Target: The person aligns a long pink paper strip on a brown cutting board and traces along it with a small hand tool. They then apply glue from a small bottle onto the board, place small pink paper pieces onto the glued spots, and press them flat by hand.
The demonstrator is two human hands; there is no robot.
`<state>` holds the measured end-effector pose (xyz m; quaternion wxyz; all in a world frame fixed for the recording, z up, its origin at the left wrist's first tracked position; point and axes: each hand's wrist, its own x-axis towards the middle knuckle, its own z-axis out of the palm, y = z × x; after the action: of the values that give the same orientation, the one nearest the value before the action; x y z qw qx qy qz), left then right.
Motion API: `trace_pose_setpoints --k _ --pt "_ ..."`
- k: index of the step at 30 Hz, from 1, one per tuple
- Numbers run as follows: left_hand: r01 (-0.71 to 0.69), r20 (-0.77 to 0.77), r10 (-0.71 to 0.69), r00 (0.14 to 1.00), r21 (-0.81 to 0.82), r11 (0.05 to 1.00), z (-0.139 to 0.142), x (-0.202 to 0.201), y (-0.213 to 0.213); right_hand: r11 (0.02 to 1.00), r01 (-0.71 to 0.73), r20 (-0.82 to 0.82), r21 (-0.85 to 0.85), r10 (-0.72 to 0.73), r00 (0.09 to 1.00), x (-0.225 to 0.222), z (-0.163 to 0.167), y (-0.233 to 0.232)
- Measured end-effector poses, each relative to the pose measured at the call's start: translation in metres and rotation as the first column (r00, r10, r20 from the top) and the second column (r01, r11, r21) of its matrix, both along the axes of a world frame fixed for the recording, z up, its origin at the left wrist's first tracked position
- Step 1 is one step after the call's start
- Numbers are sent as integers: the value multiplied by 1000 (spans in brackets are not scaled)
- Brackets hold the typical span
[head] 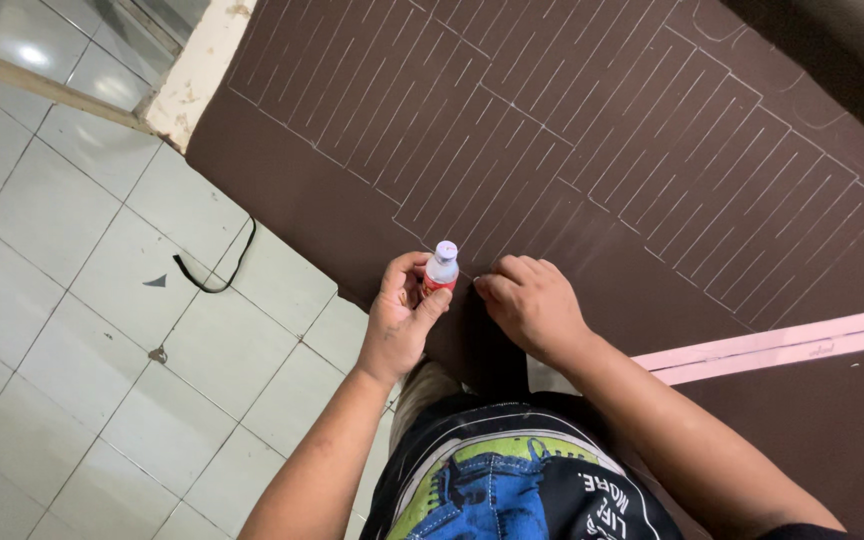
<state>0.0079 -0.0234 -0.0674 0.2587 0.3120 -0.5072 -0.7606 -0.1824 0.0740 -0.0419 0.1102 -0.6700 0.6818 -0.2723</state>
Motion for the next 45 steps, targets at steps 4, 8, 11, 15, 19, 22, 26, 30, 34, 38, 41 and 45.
trace_pose_setpoints --k 4,8,11,15,19,22,26,30,34,38,41,45 --pt "-4 -23 4 1000 7 1000 -1 0 1 994 -105 4 11 105 994 -1 2 2" --pt "-3 -18 3 1000 -2 1000 0 0 1 1000 25 -51 -10 -26 998 2 1 0" --pt "-4 -9 4 1000 8 1000 1 0 0 997 -70 -26 18 70 997 5 1 -1" --pt "1 14 -1 1000 -20 1000 2 1 0 1000 -17 -56 -8 17 998 5 3 -1" --pt "1 4 -1 1000 -16 1000 1 0 0 996 -73 -42 51 75 996 5 3 0" --pt "1 -1 -1 1000 -28 1000 0 -1 0 1000 -24 -46 -4 24 999 9 0 5" --pt "-5 15 6 1000 -39 999 2 -5 1 963 -248 69 108 242 968 12 -6 23" --pt "-6 19 7 1000 -77 997 7 -7 0 997 32 -37 68 -30 999 -33 -12 52" --pt "2 32 1 999 -102 995 12 -11 1 809 559 -14 -182 -570 821 -107 0 104" --pt "17 24 -14 1000 -138 990 18 -14 1 604 793 155 -79 -779 608 -121 22 172" --pt "32 43 -26 999 -142 989 23 -17 -1 636 748 227 190 -770 597 -98 35 194" --pt "34 48 -27 998 -141 989 33 -20 2 827 562 -415 4 -510 754 -50 37 189"
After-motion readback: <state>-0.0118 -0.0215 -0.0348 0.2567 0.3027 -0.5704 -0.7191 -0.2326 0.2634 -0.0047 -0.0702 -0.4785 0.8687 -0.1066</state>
